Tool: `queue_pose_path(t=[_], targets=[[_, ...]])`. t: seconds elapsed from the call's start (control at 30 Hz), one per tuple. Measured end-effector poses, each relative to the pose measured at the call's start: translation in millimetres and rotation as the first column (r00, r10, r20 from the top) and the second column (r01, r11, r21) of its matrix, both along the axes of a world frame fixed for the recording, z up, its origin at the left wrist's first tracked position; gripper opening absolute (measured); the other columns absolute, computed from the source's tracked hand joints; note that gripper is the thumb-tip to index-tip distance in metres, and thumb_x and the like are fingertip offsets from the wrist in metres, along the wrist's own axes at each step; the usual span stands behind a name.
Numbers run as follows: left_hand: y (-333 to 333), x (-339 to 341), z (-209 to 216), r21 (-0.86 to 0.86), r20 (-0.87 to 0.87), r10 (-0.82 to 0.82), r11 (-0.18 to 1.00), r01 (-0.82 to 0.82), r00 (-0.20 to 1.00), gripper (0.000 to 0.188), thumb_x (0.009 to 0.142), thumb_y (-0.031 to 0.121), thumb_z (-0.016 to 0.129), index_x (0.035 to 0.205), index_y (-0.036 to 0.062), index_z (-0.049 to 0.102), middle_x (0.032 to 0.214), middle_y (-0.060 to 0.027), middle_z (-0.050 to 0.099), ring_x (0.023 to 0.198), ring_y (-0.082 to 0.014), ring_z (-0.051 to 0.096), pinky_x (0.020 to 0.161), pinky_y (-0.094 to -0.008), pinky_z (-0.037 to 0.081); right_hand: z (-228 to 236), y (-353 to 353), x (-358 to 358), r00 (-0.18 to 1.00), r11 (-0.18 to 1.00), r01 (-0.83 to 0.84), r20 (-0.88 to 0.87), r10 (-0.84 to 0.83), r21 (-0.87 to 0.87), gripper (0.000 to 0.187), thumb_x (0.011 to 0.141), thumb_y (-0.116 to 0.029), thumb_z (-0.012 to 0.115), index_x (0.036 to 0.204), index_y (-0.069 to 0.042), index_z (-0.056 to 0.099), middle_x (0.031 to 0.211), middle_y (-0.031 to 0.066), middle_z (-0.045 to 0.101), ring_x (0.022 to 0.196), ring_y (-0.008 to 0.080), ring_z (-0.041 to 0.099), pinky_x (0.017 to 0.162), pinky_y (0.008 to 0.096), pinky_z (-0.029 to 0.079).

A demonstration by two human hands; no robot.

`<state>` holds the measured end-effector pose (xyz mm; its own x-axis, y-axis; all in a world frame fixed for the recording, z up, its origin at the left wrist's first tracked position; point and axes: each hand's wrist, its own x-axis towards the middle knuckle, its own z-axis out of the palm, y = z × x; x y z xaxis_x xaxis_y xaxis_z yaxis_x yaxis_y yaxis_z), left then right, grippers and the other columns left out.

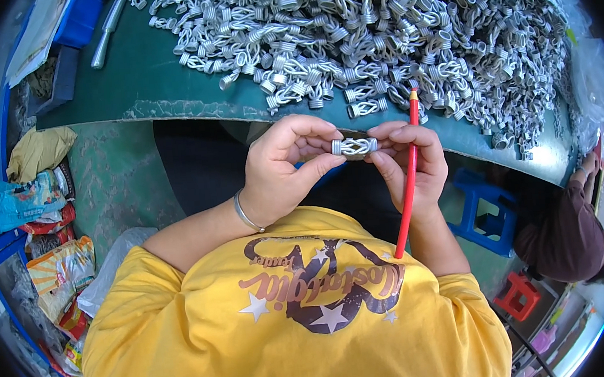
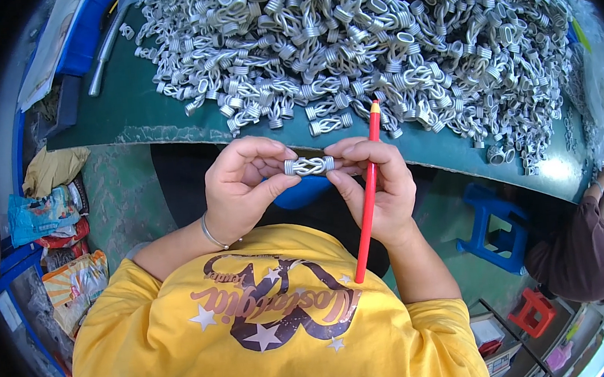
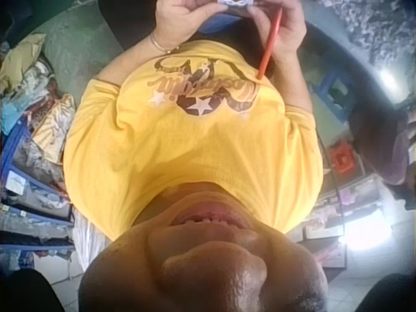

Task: The person picks up silver-colored mechanical components from a table, rubs and cleans them by hand, and uses a red stick tool to probe and clean the inner surfaces.

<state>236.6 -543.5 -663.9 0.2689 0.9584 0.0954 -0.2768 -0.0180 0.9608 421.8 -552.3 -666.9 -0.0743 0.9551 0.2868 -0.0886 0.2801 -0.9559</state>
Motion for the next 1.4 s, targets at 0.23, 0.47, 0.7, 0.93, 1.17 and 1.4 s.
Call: queue_pose_path(t=[0.23, 0.47, 0.7, 0.93, 1.17, 1.4], targets=[[-1.0, 1.7, -0.4, 0.007, 0.003, 0.015, 1.0, -0.015, 1.0, 0.037, 0.073, -0.011, 0.061, 0.105, -0.0022, 0.046, 0.098, -0.0122, 0.056, 0.086, -0.0144, 0.058, 0.076, -0.025, 0.048, -2.4, -0.2, -0.1, 1.0, 1.0, -0.005, 0.01, 0.005, -0.01, 0.03, 0.074, 0.01, 0.061, 0.098, 0.0, 0.046, 0.096, 0.0155, 0.057, 0.079, 0.0145, 0.059, 0.069, 0.0235, 0.05], [-0.5, -0.4, -0.5, 0.039, -0.061, 0.01, 0.999, -0.008, 0.998, 0.03, 0.073, -0.01, 0.062, 0.1, -0.0037, 0.052, 0.098, -0.0116, 0.055, 0.085, -0.014, 0.057, 0.075, -0.0239, 0.048, -4.5, 1.5, 0.4, 0.998, 0.999, -0.028, 0.058, 0.025, 0.046, 0.032, 0.072, 0.011, 0.061, 0.098, 0.0, 0.046, 0.094, 0.0148, 0.056, 0.079, 0.0154, 0.059, 0.068, 0.0236, 0.051], [-0.8, -1.8, 0.4, 0.032, -0.137, 0.027, 0.999, -0.022, 0.99, 0.024, 0.074, -0.008, 0.063, 0.096, -0.0043, 0.055, 0.097, -0.0109, 0.055, 0.081, -0.0132, 0.058, 0.07, -0.0225, 0.049, -4.2, -0.5, -0.6, 1.0, 1.0, -0.021, 0.002, 0.021, 0.004, 0.033, 0.072, 0.011, 0.062, 0.099, 0.0, 0.045, 0.096, 0.0162, 0.056, 0.079, 0.0153, 0.059, 0.069, 0.0236, 0.05], [-0.2, -0.8, 3.5, -0.195, -0.06, 0.003, 0.981, -0.015, 0.998, 0.021, 0.078, -0.002, 0.061, 0.098, -0.0048, 0.054, 0.086, -0.011, 0.062, 0.073, -0.0138, 0.062, 0.064, -0.0221, 0.051, 0.0, -2.1, -0.9, 0.995, 0.998, -0.042, -0.089, 0.038, -0.042, 0.029, 0.077, 0.011, 0.056, 0.1, 0.0, 0.043, 0.097, 0.0179, 0.056, 0.077, 0.015, 0.059, 0.068, 0.0242, 0.051], [-1.1, -0.3, 4.2, -0.199, -0.048, -0.007, 0.98, -0.003, 0.999, 0.021, 0.078, -0.001, 0.061, 0.098, -0.0046, 0.054, 0.087, -0.0112, 0.062, 0.072, -0.014, 0.062, 0.064, -0.0218, 0.051, 3.8, -2.4, -1.3, 0.983, 0.995, -0.053, -0.177, 0.038, -0.082, 0.027, 0.077, 0.011, 0.056, 0.099, 0.0, 0.043, 0.093, 0.0174, 0.057, 0.074, 0.0146, 0.059, 0.066, 0.0238, 0.051], [-1.1, -3.4, 1.6, -0.07, -0.128, -0.014, 0.998, 0.005, 0.992, 0.022, 0.076, -0.004, 0.063, 0.097, -0.0041, 0.055, 0.089, -0.0102, 0.059, 0.076, -0.0135, 0.061, 0.066, -0.0206, 0.05, 0.2, -1.8, 0.7, 0.987, 0.995, -0.076, -0.148, 0.067, -0.058, 0.028, 0.075, 0.013, 0.058, 0.095, -0.001, 0.045, 0.09, 0.0154, 0.057, 0.081, 0.0164, 0.058, 0.069, 0.0241, 0.049]])
